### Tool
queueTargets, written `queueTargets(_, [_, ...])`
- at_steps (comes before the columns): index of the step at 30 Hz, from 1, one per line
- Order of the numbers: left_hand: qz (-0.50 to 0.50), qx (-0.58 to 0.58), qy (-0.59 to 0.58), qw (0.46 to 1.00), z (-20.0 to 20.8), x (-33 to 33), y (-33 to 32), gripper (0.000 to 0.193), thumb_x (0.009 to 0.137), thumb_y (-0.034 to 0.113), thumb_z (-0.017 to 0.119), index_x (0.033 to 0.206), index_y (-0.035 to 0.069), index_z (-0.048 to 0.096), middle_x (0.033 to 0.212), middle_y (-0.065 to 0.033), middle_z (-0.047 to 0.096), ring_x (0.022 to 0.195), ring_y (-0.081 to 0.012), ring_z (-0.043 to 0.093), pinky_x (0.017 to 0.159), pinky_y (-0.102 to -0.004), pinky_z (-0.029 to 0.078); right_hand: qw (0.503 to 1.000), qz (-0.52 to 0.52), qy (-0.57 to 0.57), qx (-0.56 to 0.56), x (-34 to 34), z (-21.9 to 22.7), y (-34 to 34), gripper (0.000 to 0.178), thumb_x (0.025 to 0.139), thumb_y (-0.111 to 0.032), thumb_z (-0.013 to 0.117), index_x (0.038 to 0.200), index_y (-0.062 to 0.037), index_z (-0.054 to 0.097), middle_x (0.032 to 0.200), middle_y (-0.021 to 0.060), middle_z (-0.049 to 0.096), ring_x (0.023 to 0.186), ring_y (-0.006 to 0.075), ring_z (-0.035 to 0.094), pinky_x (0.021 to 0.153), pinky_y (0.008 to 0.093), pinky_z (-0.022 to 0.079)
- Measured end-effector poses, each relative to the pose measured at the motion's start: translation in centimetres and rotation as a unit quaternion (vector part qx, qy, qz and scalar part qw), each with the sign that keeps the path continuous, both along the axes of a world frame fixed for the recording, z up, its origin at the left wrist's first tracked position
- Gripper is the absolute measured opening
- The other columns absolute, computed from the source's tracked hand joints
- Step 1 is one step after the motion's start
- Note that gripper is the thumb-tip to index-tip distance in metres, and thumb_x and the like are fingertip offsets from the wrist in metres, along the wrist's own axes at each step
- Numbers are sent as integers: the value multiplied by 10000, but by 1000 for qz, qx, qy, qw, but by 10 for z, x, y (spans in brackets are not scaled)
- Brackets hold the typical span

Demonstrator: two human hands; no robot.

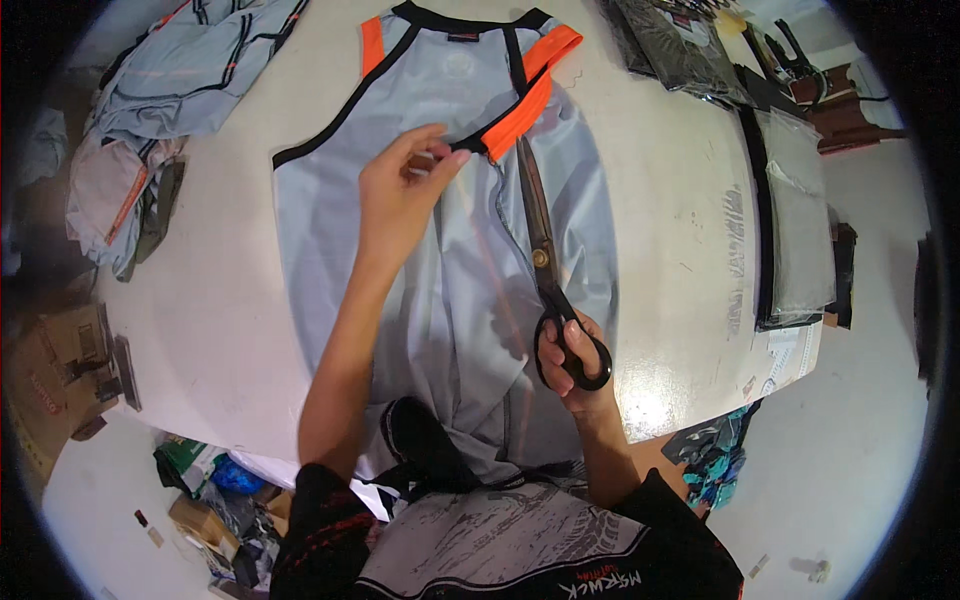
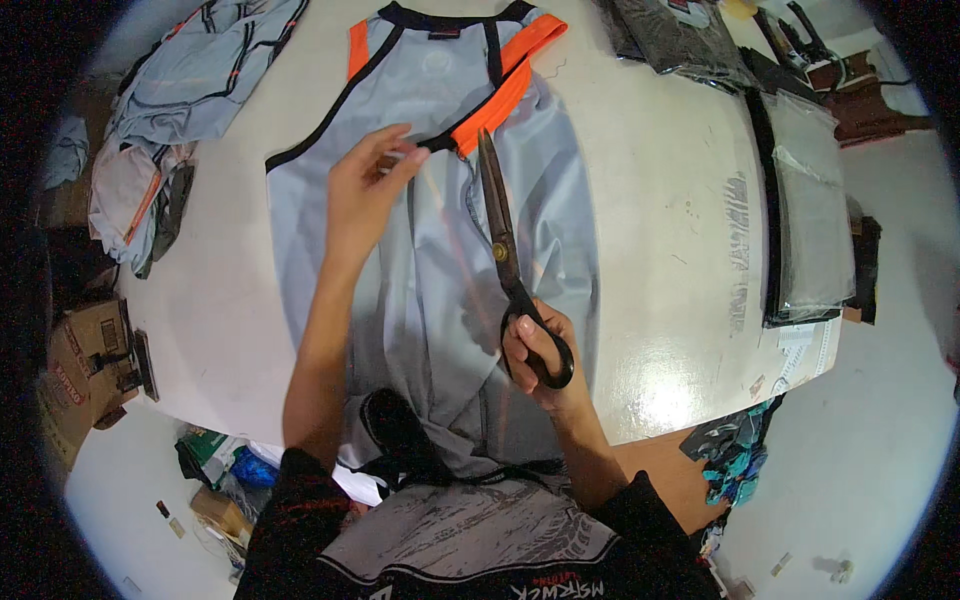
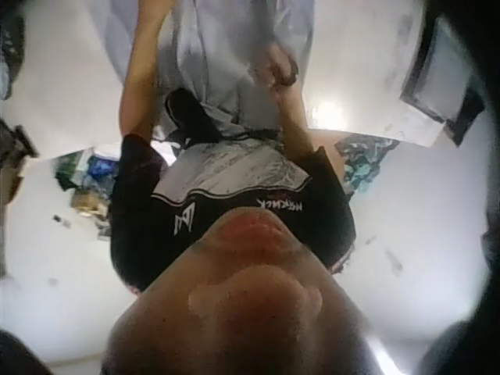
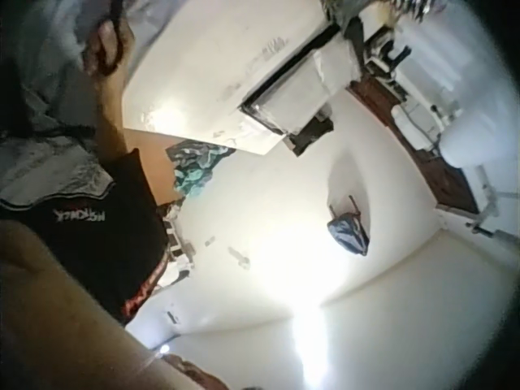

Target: The recorder folds a black and orange jersey and places it into a plastic bag, then uses scissors to trim loose threads from another jersey.

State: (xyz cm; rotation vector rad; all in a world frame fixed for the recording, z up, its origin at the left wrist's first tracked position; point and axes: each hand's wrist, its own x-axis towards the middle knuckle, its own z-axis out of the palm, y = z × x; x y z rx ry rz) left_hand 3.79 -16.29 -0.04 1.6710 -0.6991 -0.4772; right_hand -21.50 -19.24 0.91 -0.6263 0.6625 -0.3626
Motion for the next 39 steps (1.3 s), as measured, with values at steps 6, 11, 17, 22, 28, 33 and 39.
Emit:
queueTargets(6, [-29, 32, -50, 998, -32, 3, -36, 176, 837, 103, 742, 1005, 51, 734, 920, -13, 640, 738, -59, 540, 655, -206, 416, 1000, 14, -4, 8, 0, -7, -3, 325, 940, -301, 610, 733, -92, 471, 555, -26, 460, 362, 36, 401, 329, 190, 324])
queueTargets(11, [-15, -18, -24, 999, -41, 5, -30, 126, 865, 101, 714, 949, 7, 718, 910, -16, 654, 722, -57, 526, 656, -211, 416, 1000, 23, 0, 20, 4, -8, -5, 331, 922, -309, 633, 731, -92, 472, 554, -24, 469, 361, 38, 401, 333, 192, 324])
queueTargets(17, [-4, -25, 81, 996, -34, -1, -27, 134, 937, 138, 640, 937, 9, 676, 894, -14, 669, 756, -61, 547, 680, -220, 437, 998, 54, -10, 23, -1, -12, -1, 352, 886, -337, 671, 801, -48, 489, 591, -2, 474, 363, 48, 410, 318, 192, 328])
queueTargets(22, [-19, -50, 102, 993, -34, 0, -26, 129, 960, 116, 604, 942, -10, 624, 911, -52, 685, 787, -77, 607, 673, -222, 463, 997, 66, 0, 27, 7, -13, 3, 397, 874, -366, 682, 857, -18, 493, 616, 21, 487, 357, 54, 417, 304, 192, 351])
queueTargets(28, [-18, -64, 116, 991, -34, -2, -24, 157, 977, 153, 582, 940, 8, 629, 992, -73, 699, 840, -103, 600, 721, -255, 473, 998, 59, 30, 12, 15, -7, 2, 332, 882, -322, 696, 797, -59, 511, 611, -10, 482, 396, 53, 421, 347, 216, 338])
queueTargets(33, [-22, -65, 101, 993, -36, -3, -23, 137, 981, 126, 563, 938, 6, 615, 1005, -87, 695, 884, -109, 617, 731, -250, 477, 998, 46, 43, -14, 19, -5, 0, 318, 891, -300, 690, 790, -61, 506, 609, -5, 486, 397, 51, 426, 348, 213, 340])
queueTargets(39, [-23, -83, 102, 991, -35, -6, -24, 105, 978, 90, 548, 929, 9, 591, 1021, -88, 691, 885, -109, 619, 731, -247, 478, 997, 33, 64, -12, 21, -4, 1, 301, 891, -264, 700, 784, -63, 503, 574, -7, 481, 372, 46, 408, 336, 206, 319])
